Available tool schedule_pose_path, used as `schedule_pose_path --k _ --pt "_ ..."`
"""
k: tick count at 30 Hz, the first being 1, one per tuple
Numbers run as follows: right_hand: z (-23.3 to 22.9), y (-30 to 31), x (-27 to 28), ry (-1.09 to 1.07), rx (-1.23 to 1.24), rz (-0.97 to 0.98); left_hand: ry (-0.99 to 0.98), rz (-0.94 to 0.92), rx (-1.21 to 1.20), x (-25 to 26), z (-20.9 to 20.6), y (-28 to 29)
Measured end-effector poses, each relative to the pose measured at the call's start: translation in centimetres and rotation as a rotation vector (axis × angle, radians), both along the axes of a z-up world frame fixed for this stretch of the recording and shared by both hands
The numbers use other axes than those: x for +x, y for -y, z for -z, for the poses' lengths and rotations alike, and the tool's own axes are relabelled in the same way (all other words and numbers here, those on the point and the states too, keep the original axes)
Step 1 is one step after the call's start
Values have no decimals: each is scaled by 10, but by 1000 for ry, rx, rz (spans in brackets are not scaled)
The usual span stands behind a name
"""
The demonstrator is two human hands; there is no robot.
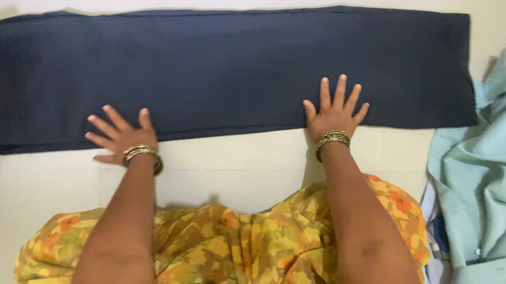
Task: The person folds a pair of dark trousers on the floor by smoothing the fabric and folding the legs over, then places the folded trousers into a white and red bag already containing other garments.
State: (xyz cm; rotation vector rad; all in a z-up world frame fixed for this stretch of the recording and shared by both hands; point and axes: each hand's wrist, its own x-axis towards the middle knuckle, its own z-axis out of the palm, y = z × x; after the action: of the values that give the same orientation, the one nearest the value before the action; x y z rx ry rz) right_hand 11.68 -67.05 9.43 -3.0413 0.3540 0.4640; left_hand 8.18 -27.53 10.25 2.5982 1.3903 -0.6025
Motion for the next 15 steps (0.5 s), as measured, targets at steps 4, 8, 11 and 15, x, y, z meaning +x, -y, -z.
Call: schedule_pose_path --k 4,8,11,15 --pt "15 50 2 23 24 187 22 -208 -31 -3 7 -17" --pt "22 105 8 63 -1 496 162 -268 99 -5 22 -29" --pt "6 114 13 30 -31 598 295 -18 255 10 24 -22" --pt "8 26 23 515 -125 -23 407 678 236 39 23 57"
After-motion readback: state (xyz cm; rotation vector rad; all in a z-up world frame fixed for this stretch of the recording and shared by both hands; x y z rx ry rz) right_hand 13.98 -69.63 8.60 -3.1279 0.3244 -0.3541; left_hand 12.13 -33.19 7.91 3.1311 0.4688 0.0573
